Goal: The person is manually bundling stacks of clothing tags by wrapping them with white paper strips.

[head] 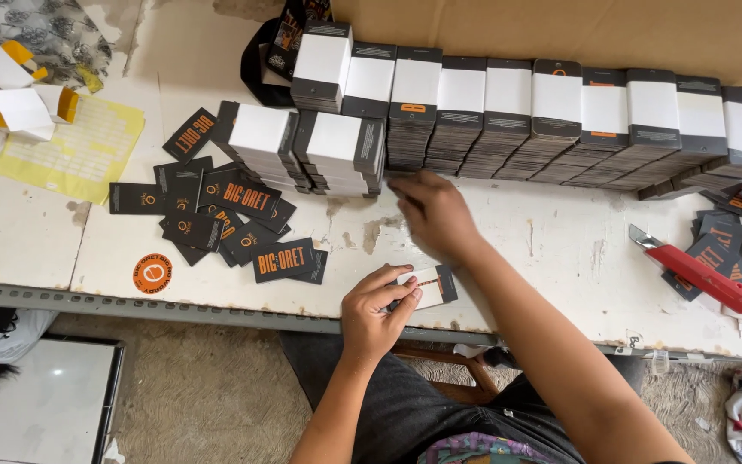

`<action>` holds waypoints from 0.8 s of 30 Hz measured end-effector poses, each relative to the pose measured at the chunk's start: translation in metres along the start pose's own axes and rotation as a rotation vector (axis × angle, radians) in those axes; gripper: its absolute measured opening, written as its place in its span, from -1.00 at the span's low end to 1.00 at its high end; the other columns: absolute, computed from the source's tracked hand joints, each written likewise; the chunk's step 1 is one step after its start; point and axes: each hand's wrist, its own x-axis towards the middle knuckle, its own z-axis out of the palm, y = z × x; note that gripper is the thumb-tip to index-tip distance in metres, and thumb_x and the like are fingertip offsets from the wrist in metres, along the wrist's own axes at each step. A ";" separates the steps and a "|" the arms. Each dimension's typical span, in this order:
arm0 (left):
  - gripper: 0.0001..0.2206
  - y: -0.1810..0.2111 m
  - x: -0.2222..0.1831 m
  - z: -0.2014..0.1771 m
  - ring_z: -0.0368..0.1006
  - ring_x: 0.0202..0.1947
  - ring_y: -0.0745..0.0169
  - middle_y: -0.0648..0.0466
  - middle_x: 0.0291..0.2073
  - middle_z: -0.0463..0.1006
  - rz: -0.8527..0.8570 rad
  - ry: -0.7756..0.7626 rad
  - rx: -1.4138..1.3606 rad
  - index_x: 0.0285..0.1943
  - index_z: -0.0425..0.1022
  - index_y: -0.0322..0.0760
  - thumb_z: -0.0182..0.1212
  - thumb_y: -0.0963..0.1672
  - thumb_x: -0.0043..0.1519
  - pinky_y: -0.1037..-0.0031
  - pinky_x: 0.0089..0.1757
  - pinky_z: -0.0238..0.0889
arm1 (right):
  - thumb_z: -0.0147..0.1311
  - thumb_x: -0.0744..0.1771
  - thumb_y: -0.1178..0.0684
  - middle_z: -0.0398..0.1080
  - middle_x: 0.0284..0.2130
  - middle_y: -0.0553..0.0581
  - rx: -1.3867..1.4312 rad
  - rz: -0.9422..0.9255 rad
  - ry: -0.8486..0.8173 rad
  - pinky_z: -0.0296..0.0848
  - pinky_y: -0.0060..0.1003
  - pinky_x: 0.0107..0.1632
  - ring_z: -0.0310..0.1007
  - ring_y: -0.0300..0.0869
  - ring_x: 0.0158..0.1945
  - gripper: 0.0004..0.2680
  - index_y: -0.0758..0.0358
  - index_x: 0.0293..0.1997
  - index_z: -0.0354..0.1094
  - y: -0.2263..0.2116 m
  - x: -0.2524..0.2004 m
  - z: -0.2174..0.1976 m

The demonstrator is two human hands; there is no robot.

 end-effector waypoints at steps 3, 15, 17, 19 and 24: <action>-0.96 -0.004 -0.002 0.000 0.46 -0.29 0.03 -0.04 -0.40 0.55 0.002 0.006 -0.016 -0.47 0.55 -0.28 0.26 -0.21 -0.06 0.31 -0.13 0.25 | 0.04 0.18 0.14 0.36 -0.45 0.14 0.026 0.020 0.014 0.34 -0.18 -0.29 0.37 0.02 -0.33 -0.87 0.25 -0.29 0.40 0.021 -0.010 -0.014; -0.96 -0.004 -0.002 -0.001 0.46 -0.29 0.06 -0.02 -0.40 0.55 0.008 -0.001 -0.006 -0.45 0.55 -0.27 0.25 -0.21 -0.06 0.33 -0.14 0.26 | 0.07 0.18 0.15 0.30 -0.55 0.05 -0.212 0.145 0.047 0.36 -0.31 -0.35 0.36 -0.10 -0.46 -0.95 0.18 -0.41 0.39 0.045 -0.028 -0.015; -0.95 -0.004 -0.001 -0.001 0.46 -0.29 0.07 -0.02 -0.40 0.55 0.007 -0.004 -0.007 -0.45 0.55 -0.27 0.26 -0.21 -0.06 0.33 -0.13 0.26 | 0.07 0.17 0.15 0.30 -0.56 0.07 -0.181 0.128 0.065 0.36 -0.30 -0.34 0.36 -0.08 -0.46 -0.95 0.18 -0.41 0.39 0.044 -0.027 -0.013; -0.94 -0.004 -0.001 -0.001 0.46 -0.29 0.07 -0.01 -0.40 0.55 0.002 -0.010 -0.006 -0.45 0.55 -0.27 0.26 -0.21 -0.07 0.34 -0.13 0.26 | 0.08 0.17 0.14 0.29 -0.56 0.08 -0.148 0.115 0.082 0.36 -0.29 -0.34 0.36 -0.07 -0.45 -0.95 0.18 -0.42 0.39 0.043 -0.028 -0.012; -0.95 -0.003 -0.001 0.000 0.46 -0.28 0.07 -0.01 -0.39 0.55 -0.008 -0.009 -0.007 -0.44 0.55 -0.27 0.25 -0.21 -0.06 0.34 -0.12 0.25 | 0.06 0.18 0.14 0.28 -0.59 0.08 -0.167 0.130 0.077 0.35 -0.27 -0.36 0.35 -0.06 -0.47 -0.96 0.21 -0.44 0.38 0.042 -0.027 -0.009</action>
